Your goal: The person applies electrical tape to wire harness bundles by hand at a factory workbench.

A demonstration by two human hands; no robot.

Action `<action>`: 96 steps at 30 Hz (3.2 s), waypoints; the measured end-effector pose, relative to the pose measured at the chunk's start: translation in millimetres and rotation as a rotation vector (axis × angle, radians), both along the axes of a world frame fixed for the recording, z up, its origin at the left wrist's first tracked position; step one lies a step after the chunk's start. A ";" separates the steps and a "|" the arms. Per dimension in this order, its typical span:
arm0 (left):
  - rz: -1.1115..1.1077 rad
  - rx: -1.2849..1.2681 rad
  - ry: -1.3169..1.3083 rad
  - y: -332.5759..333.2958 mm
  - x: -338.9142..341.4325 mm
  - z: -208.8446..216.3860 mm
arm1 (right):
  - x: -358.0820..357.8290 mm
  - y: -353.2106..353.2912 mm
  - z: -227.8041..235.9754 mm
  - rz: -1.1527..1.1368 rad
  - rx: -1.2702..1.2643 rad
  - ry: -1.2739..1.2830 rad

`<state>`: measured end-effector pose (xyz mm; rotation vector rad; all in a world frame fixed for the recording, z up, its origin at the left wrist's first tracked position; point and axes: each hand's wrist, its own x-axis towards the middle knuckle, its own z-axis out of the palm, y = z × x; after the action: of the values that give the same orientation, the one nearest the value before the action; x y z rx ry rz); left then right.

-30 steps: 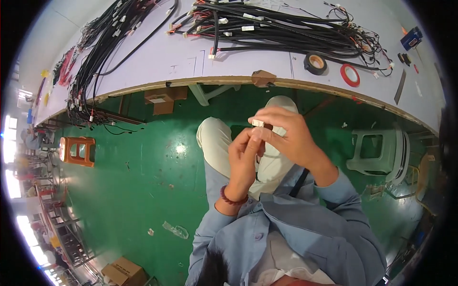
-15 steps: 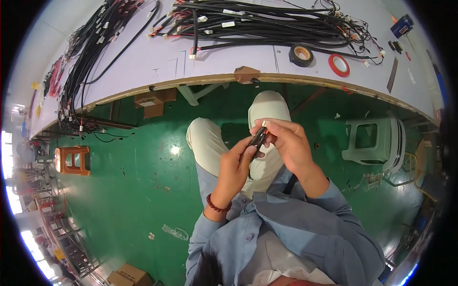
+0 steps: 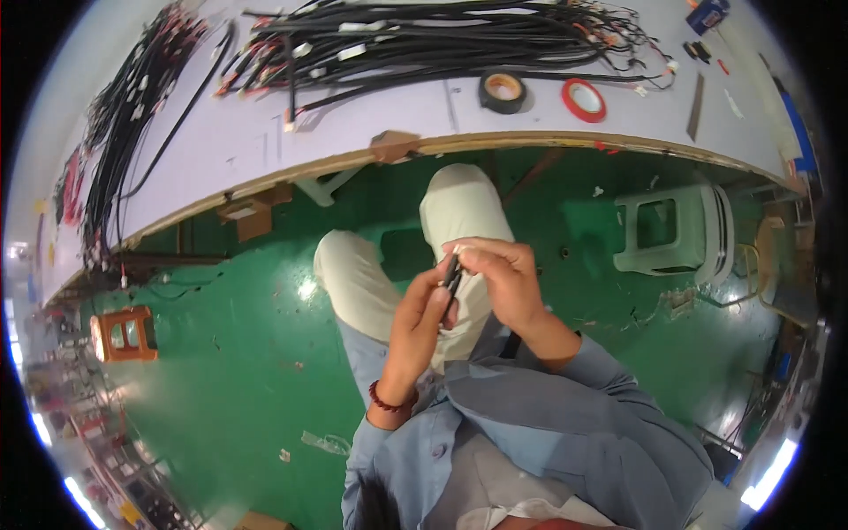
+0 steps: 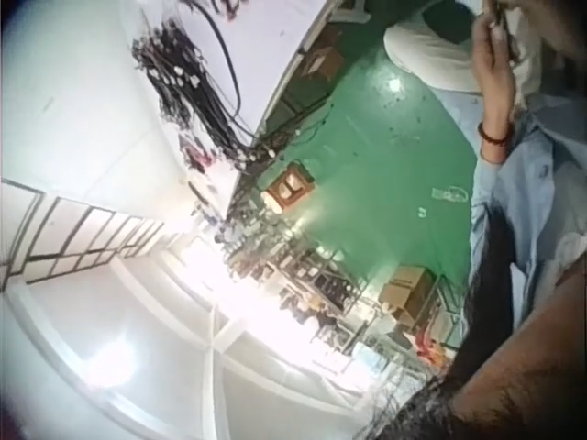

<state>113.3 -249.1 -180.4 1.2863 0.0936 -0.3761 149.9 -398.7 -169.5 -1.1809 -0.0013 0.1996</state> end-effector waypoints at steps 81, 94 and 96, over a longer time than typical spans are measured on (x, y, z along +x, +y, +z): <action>0.211 0.278 -0.383 1.4 -19.7 25.6 | -9.8 -17.8 25.9 0.534 -0.046 0.128; 0.281 0.849 -0.684 6.8 -8.5 32.1 | -31.0 -3.4 56.6 0.300 -0.012 0.228; 0.265 0.773 -0.626 8.3 -7.4 33.1 | -34.0 -0.8 50.3 0.166 -0.090 0.141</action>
<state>105.9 -240.8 -147.3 2.0703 -0.1370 0.3440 115.9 -399.6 -119.2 -1.2553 0.0336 0.4324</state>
